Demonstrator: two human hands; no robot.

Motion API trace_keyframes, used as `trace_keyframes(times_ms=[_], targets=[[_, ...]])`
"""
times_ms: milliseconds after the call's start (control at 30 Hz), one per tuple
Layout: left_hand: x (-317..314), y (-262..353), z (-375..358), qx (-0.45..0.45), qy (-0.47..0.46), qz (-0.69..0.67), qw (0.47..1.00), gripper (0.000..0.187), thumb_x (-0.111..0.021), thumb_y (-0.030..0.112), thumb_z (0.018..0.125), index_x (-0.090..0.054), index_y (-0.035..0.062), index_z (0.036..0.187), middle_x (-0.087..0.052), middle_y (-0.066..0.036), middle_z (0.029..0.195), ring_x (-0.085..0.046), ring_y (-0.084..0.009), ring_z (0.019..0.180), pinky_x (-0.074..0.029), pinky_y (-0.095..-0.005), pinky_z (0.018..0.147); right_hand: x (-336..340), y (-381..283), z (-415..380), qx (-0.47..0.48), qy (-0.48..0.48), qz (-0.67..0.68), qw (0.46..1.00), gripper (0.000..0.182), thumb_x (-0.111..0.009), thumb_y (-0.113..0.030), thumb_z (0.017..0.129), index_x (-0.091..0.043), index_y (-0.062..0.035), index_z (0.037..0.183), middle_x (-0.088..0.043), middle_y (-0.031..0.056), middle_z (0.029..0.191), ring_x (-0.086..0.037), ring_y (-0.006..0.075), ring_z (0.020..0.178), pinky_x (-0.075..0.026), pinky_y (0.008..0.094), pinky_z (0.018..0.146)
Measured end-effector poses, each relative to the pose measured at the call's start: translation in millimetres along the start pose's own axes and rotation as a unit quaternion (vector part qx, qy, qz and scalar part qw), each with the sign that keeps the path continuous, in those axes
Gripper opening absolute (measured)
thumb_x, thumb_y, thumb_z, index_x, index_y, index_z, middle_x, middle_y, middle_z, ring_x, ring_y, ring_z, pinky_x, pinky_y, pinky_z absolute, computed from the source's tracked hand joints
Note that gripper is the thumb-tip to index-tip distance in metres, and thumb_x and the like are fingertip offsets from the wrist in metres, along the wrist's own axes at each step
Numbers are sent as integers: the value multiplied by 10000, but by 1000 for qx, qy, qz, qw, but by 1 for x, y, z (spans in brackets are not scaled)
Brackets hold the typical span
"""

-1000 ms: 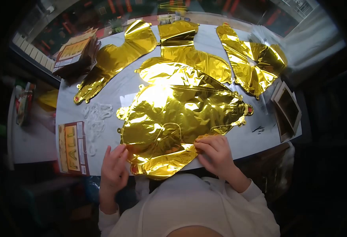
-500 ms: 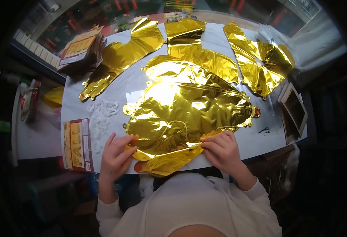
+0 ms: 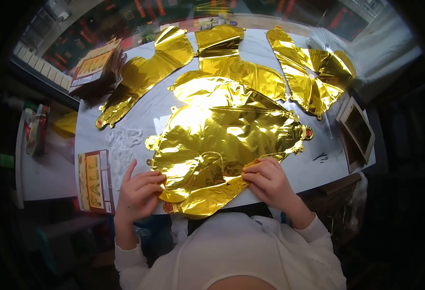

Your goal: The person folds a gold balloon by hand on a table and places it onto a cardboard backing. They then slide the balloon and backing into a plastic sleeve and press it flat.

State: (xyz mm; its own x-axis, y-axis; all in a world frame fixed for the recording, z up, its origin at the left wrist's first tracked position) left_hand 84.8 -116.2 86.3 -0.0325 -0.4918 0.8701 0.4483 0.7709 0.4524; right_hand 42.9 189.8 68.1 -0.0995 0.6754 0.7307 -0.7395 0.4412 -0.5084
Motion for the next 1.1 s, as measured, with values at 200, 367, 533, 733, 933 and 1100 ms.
trace_keyframes(times_ms=[200, 367, 533, 733, 933, 1100], targets=[[-6, -2, -3, 6, 1, -9, 1000, 181, -764, 7, 750, -717, 122, 882, -792, -22, 1158, -725, -230, 1172, -314, -642, 1226, 0, 0, 2, 3, 3, 27, 1000, 241, -794, -25, 802, -736, -53, 1034, -722, 72, 1093, -683, 301, 1008, -527, 445, 947], [-8, -5, -5, 14, 5, -13, 1000, 172, -753, -1, 777, -720, 128, 884, -799, -10, 1129, -731, -232, 1161, -310, -635, 1230, 3, -3, 4, 13, 21, -2, 1000, 229, -802, -36, 800, -739, -59, 1019, -725, 74, 1101, -704, 306, 1049, -544, 442, 904], [-1, -14, 1, 33, -27, -91, 995, 142, -736, 5, 833, -707, 100, 935, -797, -37, 1117, -753, -237, 1064, -347, -584, 1207, 7, 1, 11, 1, -13, 35, 999, 202, -794, -44, 824, -745, -61, 1019, -735, 76, 1038, -726, 302, 1014, -555, 422, 879], [-4, -60, 47, 188, -54, -314, 929, 68, -653, 30, 1021, -676, 47, 1083, -716, 3, 1008, -654, -75, 973, -511, -263, 938, 1, 42, 30, -137, -53, 168, 975, 120, -736, -68, 942, -730, 13, 1031, -724, 105, 948, -715, 237, 926, -548, 337, 818], [-23, -98, 130, 170, -35, -375, 911, 112, -666, 108, 1037, -665, 38, 1125, -638, 56, 930, -591, -22, 821, -467, -205, 701, -16, 75, 34, -243, -20, 295, 924, 187, -707, -135, 1000, -724, 42, 1056, -734, 97, 919, -685, 147, 850, -540, 302, 778], [-47, -114, 152, 218, -93, -328, 914, 74, -641, 93, 1052, -650, 31, 1091, -634, 39, 880, -570, -27, 738, -463, -208, 636, -16, 75, 33, -265, -39, 277, 923, 171, -707, -104, 1017, -718, 57, 1073, -717, 21, 924, -632, 59, 856, -512, 234, 753]])
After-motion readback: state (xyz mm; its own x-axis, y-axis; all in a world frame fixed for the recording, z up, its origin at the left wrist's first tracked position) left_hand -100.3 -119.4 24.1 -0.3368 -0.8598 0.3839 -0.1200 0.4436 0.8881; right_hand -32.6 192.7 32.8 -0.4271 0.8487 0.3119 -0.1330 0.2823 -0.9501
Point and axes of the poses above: each hand's wrist, its own z-axis towards the middle knuckle, its own x-axis out of the back of the hand, y = z × x, the point moved 9 cm from there along z, towards the middle knuckle
